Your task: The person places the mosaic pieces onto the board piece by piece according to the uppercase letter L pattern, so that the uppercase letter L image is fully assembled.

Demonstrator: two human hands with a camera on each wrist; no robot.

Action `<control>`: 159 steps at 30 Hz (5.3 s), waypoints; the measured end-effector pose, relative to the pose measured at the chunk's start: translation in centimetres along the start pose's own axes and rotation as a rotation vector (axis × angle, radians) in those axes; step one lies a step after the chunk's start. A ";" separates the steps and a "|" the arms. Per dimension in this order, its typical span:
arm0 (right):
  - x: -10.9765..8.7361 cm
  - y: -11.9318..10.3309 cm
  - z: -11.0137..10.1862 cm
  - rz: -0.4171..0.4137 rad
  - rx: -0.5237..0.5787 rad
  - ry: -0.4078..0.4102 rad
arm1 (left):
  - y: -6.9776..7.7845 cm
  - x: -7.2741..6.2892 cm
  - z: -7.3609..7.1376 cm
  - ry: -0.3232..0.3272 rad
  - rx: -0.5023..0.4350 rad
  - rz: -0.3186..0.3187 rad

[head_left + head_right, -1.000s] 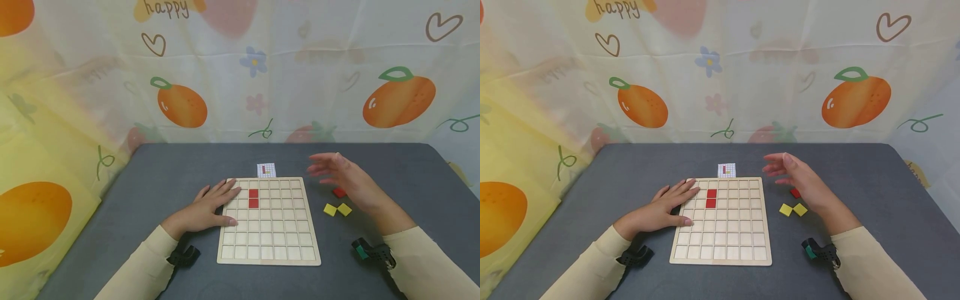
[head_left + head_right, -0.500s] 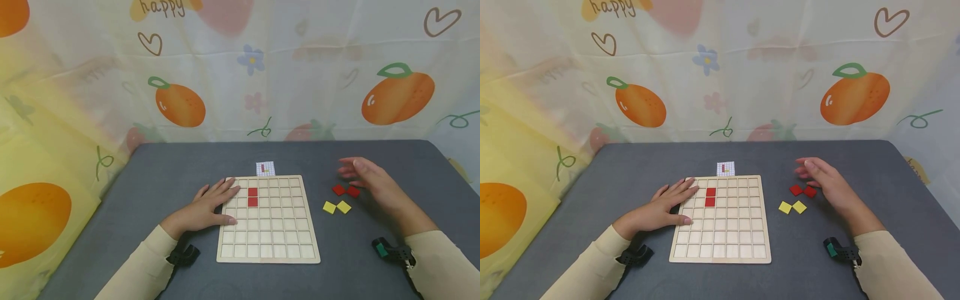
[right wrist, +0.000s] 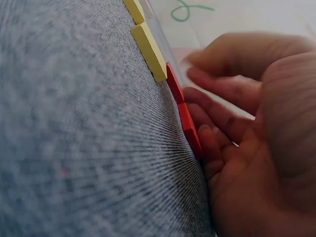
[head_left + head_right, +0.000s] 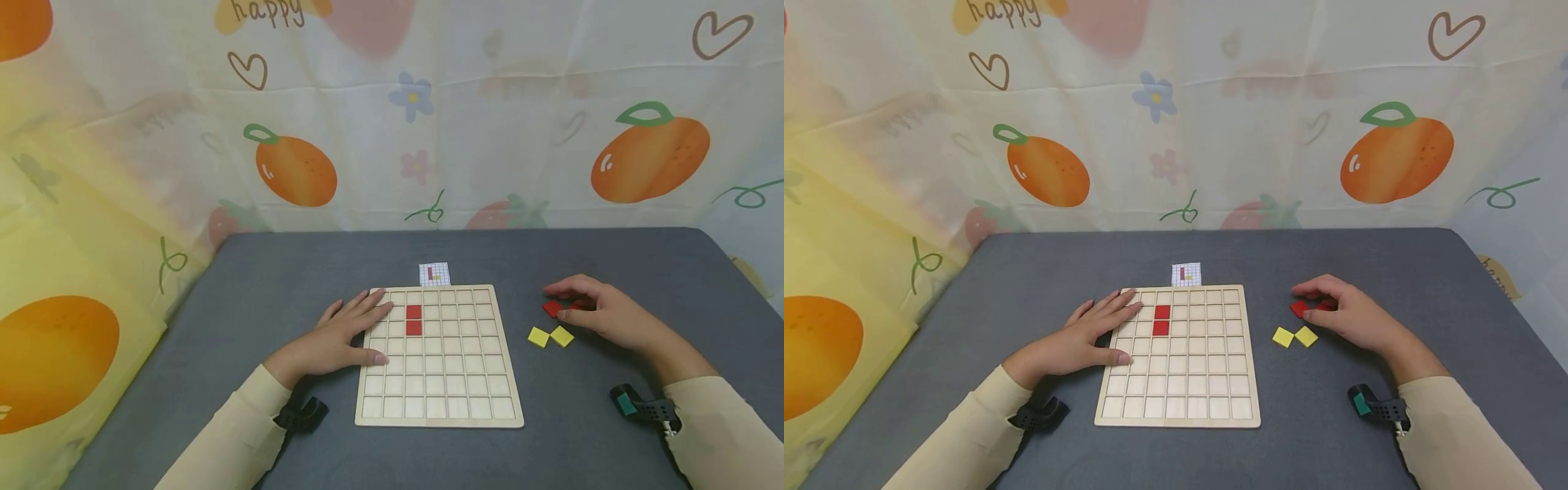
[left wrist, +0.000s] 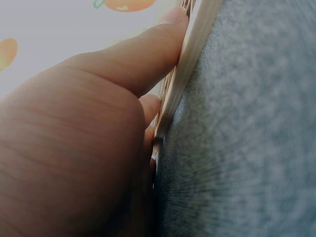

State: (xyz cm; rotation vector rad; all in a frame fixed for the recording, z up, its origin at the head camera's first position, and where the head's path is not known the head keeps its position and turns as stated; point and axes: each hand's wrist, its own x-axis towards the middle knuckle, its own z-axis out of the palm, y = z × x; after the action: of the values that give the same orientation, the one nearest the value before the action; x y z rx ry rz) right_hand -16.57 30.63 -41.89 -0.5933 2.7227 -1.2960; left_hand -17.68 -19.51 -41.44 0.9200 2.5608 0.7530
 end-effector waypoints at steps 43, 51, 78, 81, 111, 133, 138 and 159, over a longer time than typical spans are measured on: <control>0.8 -6.2 2.5 0.017 -0.046 0.161 | 0.2 -0.1 -0.2 -0.003 0.015 0.008; 1.0 -9.0 4.2 -0.054 0.058 0.139 | 0.1 -0.1 -0.2 -0.002 0.015 0.005; 5.0 -14.4 11.4 -0.227 0.225 0.016 | -0.1 -0.1 0.0 0.000 0.014 0.006; 5.4 -14.6 12.0 -0.223 0.248 0.010 | -0.3 0.0 0.1 -0.006 0.022 0.000; 5.8 -13.7 15.8 -0.075 0.006 -0.065 | 0.0 -0.1 -0.1 0.003 0.021 0.003; 5.7 -13.3 15.8 -0.125 -0.040 -0.114 | 0.0 0.0 -0.1 0.001 0.027 -0.004; 5.8 -13.2 15.5 -0.095 0.041 -0.123 | -0.1 -0.1 0.0 0.001 0.028 -0.005; 5.1 -13.4 10.1 -0.134 0.454 -0.101 | -0.1 0.0 0.0 0.003 0.022 -0.001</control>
State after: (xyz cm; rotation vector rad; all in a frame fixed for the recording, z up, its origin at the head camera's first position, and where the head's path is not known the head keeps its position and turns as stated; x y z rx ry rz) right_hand -14.82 13.72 -37.71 -0.7698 2.2269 -1.7839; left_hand -17.70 -19.61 -41.53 0.9255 2.5766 0.7278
